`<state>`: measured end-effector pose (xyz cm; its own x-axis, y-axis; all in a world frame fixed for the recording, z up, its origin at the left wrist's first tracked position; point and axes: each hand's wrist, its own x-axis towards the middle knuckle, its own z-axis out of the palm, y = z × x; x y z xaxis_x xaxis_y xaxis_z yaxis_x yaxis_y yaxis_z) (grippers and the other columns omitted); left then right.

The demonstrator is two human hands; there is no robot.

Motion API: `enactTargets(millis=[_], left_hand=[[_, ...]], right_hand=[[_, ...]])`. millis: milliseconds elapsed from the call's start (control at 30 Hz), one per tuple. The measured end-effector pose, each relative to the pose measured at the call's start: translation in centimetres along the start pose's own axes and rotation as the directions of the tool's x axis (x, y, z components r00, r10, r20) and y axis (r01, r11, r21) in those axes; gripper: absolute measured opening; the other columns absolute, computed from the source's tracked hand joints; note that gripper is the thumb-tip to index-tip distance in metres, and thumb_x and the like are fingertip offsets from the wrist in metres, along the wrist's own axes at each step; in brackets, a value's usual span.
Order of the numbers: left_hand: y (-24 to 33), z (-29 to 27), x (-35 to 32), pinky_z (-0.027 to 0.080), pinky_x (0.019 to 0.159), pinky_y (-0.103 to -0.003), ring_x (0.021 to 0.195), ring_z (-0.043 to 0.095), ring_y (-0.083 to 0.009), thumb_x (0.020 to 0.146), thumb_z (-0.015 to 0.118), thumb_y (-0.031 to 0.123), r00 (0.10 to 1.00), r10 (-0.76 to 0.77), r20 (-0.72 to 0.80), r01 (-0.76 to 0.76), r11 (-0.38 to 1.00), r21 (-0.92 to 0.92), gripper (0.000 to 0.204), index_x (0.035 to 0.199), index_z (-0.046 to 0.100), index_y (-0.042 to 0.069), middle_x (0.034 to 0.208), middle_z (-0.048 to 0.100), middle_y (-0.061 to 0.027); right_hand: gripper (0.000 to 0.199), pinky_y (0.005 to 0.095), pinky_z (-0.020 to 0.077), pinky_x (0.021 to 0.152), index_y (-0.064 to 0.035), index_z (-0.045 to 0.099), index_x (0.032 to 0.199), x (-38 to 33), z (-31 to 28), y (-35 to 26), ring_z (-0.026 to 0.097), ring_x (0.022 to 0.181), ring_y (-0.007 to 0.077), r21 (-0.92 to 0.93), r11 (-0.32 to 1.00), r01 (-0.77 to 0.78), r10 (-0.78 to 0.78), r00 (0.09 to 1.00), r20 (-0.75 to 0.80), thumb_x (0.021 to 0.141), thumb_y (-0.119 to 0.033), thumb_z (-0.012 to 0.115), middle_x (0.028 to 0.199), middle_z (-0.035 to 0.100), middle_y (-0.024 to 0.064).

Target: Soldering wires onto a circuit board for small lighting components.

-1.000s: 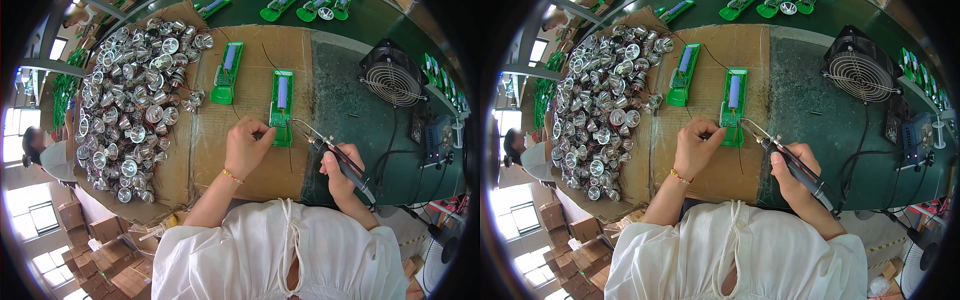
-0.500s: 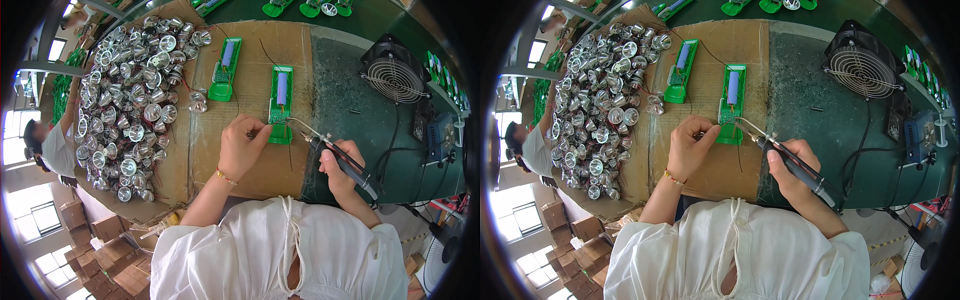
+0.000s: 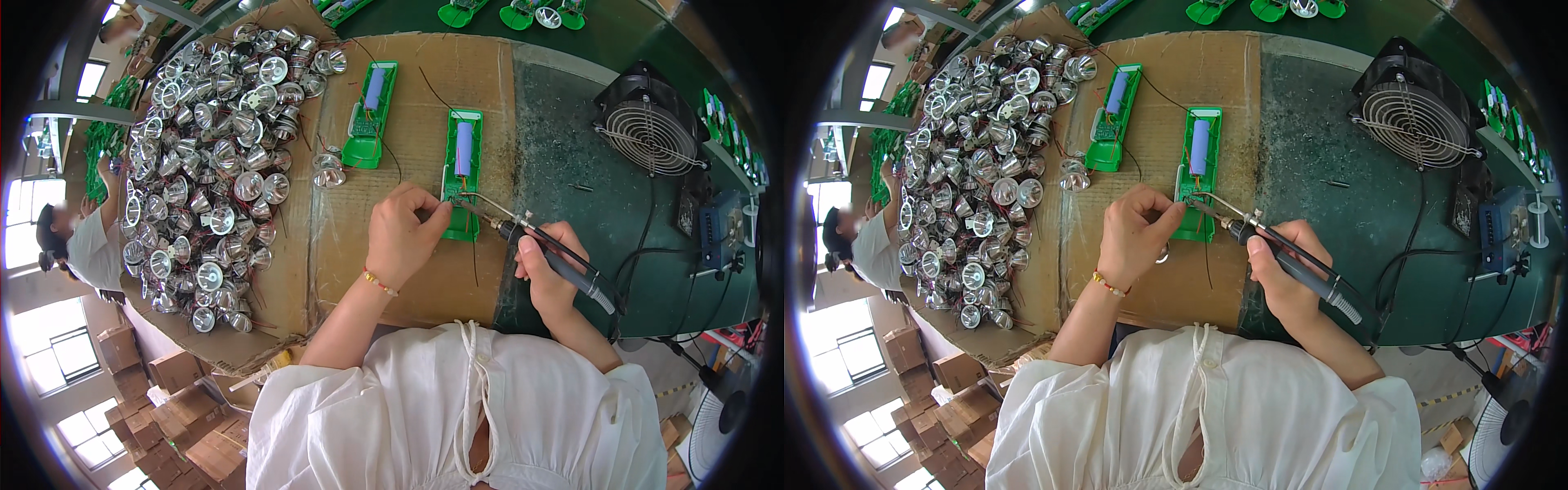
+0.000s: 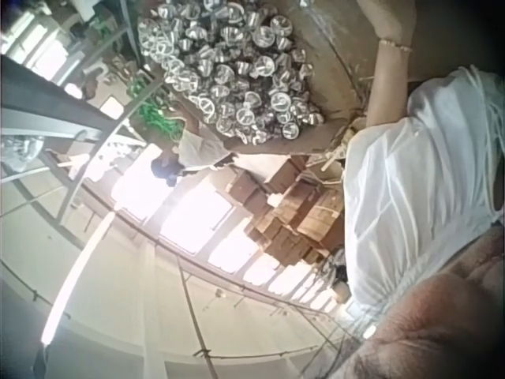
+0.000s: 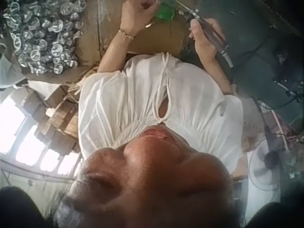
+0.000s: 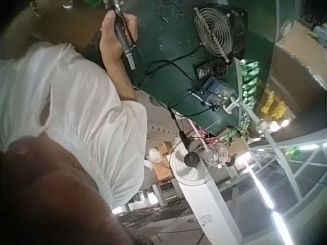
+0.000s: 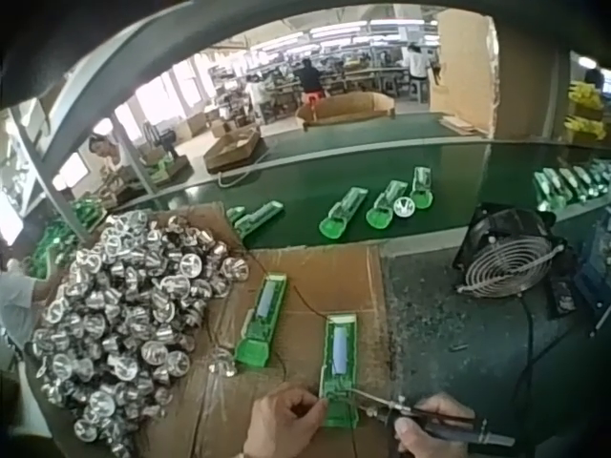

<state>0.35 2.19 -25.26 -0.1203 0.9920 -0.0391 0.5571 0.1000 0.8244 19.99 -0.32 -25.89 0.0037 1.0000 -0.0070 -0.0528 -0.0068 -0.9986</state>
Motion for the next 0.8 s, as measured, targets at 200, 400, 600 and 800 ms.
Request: enactTargets(millis=[200,400,600,800], left_hand=[[0.13,-0.28,0.23,0.041,0.051,-0.03,0.053,0.053,-0.0197,0.073,0.068,0.014,0.998,-0.044,0.048,0.046,0.998,-0.032,0.017,0.067,0.063,0.0,0.071,0.058,-0.0097],[-0.02,-0.28,0.27,0.041,0.051,-0.029,0.053,0.053,-0.0189,0.073,0.068,0.014,0.999,-0.014,0.041,0.015,1.0,-0.016,0.017,0.067,0.063,-0.001,0.072,0.059,-0.0095],[0.05,-0.37,0.34,0.042,0.051,-0.029,0.054,0.054,-0.0185,0.073,0.068,0.013,0.998,-0.02,0.056,0.021,1.0,-0.018,0.016,0.067,0.063,-0.001,0.071,0.058,-0.0095],[0.07,-0.26,0.36,0.041,0.052,-0.029,0.055,0.053,-0.0179,0.073,0.068,0.013,0.998,-0.038,0.055,0.039,0.999,-0.021,0.016,0.067,0.062,-0.001,0.07,0.058,-0.0094]], right_hand=[[0.013,0.0186,0.0384,0.042,-0.0009,0.052,0.087,0.0,-0.23,-0.07,0.05,0.047,0.0077,0.068,0.997,-0.041,0.044,0.998,-0.05,0.083,-0.01,0.06,0.062,0.056,0.006],[0.012,0.0187,0.0387,0.042,-0.001,0.051,0.086,0.0,-0.29,0.11,0.05,0.047,0.0078,0.015,0.999,-0.047,0.047,0.999,-0.011,0.083,-0.009,0.059,0.063,0.056,0.0062],[0.014,0.0209,0.0423,0.046,-0.0003,0.052,0.082,0.12,-0.38,0.39,0.052,0.05,0.0064,0.035,0.999,-0.013,0.013,1.0,0.007,0.081,-0.008,0.064,0.062,0.058,0.0041],[0.011,0.0195,0.0411,0.043,-0.0006,0.05,0.087,-0.04,-0.78,0.11,0.051,0.048,0.0082,0.031,0.999,0.033,-0.032,0.999,-0.024,0.083,-0.007,0.058,0.064,0.056,0.0065]])
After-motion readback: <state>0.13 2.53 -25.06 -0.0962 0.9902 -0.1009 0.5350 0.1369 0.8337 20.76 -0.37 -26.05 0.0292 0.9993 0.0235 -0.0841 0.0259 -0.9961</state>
